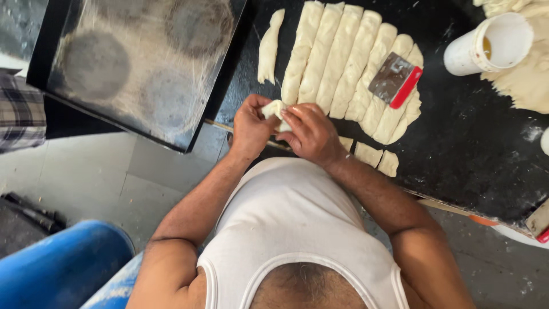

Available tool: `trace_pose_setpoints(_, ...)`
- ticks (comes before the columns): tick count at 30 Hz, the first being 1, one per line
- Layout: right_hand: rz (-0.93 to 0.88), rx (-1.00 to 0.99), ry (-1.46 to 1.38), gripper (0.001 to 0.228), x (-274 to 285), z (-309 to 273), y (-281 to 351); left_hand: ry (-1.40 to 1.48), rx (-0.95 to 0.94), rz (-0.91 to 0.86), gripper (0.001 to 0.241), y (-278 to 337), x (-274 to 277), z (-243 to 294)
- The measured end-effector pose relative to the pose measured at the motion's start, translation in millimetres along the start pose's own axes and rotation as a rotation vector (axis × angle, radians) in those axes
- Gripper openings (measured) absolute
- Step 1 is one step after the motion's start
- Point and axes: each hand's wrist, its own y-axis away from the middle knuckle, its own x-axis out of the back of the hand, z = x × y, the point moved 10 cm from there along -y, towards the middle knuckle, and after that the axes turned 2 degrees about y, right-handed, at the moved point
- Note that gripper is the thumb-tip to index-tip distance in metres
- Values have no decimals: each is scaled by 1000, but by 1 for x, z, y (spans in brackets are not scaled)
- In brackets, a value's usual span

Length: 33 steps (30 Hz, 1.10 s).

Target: The person uses a bench scraper to cut a large sheet of dough into strips on a black countertop. They then pick up individual strips, roll them into small balls, and place them onto a metal baking tray. The process is repeated continuously as the person works through the dough.

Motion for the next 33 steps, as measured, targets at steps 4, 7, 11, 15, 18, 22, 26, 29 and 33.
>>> trace_pose_setpoints(4, -20, 6, 177, 25, -4, -13, -13, 189, 200, -173, 33, -8, 1, 0)
trace_pose_setpoints(7, 66, -354, -101, 30, -22, 17, -10, -69, 19, -340, 36, -16, 7, 25)
trace_pose_setpoints(11, 71, -1241, -1206, 35, -122, 76, 35, -329, -91, -343, 28, -24, 21, 56)
trace_pose_setpoints(15, 259, -1408, -1262, 23, -145, 78, 58, -474, -356, -249, 41, -25, 41, 104)
trace_pose_setpoints(18, 295, -1290, -1030, 20, -139, 82, 56, -626, -701, -228, 59, -6, 44, 137)
trace_pose_setpoints(22, 209, -1217, -833, 14, -138, 80, 42, -954, -766, -361, 40, -7, 31, 107)
trace_pose_setpoints(26, -9, -992, -442, 15, -116, 64, 5, -1008, -838, -299, 26, -8, 39, 72)
trace_pose_setpoints(29, -387, -854, -782, 17, -114, 37, -10, -962, -640, -176, 23, -26, 61, 34)
trace_pose_setpoints(33, -436, -660, -1532, 16, -68, 15, -10, -301, 85, -81, 25, -48, 105, -50)
